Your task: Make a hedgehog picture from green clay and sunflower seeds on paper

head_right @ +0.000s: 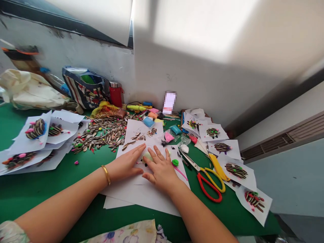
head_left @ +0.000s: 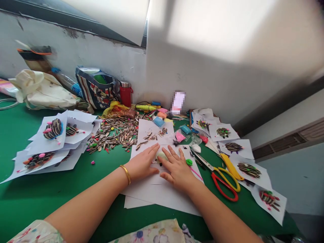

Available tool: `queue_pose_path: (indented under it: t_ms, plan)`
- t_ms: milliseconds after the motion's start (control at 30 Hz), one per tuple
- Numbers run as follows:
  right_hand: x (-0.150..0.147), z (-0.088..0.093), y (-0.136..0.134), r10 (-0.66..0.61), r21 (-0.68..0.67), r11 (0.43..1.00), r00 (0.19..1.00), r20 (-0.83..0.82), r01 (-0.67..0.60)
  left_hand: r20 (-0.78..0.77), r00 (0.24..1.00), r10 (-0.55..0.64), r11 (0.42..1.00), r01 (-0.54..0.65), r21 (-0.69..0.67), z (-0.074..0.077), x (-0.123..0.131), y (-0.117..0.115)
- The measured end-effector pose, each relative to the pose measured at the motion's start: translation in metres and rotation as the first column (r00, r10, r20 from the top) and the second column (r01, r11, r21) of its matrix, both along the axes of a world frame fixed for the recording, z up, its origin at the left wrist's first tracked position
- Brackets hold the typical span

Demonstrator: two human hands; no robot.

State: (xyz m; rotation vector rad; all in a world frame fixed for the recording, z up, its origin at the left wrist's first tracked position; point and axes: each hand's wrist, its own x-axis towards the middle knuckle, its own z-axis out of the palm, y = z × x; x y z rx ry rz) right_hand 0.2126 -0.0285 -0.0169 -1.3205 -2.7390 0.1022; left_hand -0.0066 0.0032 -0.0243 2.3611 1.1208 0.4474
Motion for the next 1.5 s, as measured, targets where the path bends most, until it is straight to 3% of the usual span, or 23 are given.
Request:
queue_pose_path:
  t_ms: [467, 700, 967, 1267, 1500]
  plan:
    - [0.003, -0.002, 0.005, -0.089, 0.011, 0.996, 0.996, 0.007, 0.089, -0.041, 0.999, 0.000, 1.000, 0.001, 0.005, 0.005, 0.001, -0.001]
    - [0.008, -0.001, 0.007, -0.123, 0.022, 0.992, 0.992, 0.005, 0.123, -0.131, 0.989, -0.070, 0.995, 0.079, 0.064, 0.004, 0.002, -0.001]
    - [0.013, -0.004, 0.008, -0.151, 0.004, 0.989, 0.988, 0.015, 0.151, -0.122, 0.989, -0.079, 0.992, 0.090, 0.089, 0.001, 0.003, -0.002]
    - [0.016, -0.002, 0.006, -0.085, 0.008, 0.996, 0.996, 0.036, 0.084, -0.200, 0.973, -0.113, 0.989, 0.129, 0.073, 0.002, 0.003, -0.001]
    - [0.019, 0.003, 0.007, -0.054, 0.079, 0.995, 0.997, -0.061, 0.058, -0.185, 0.976, -0.115, 0.988, 0.133, 0.085, 0.001, 0.002, -0.003]
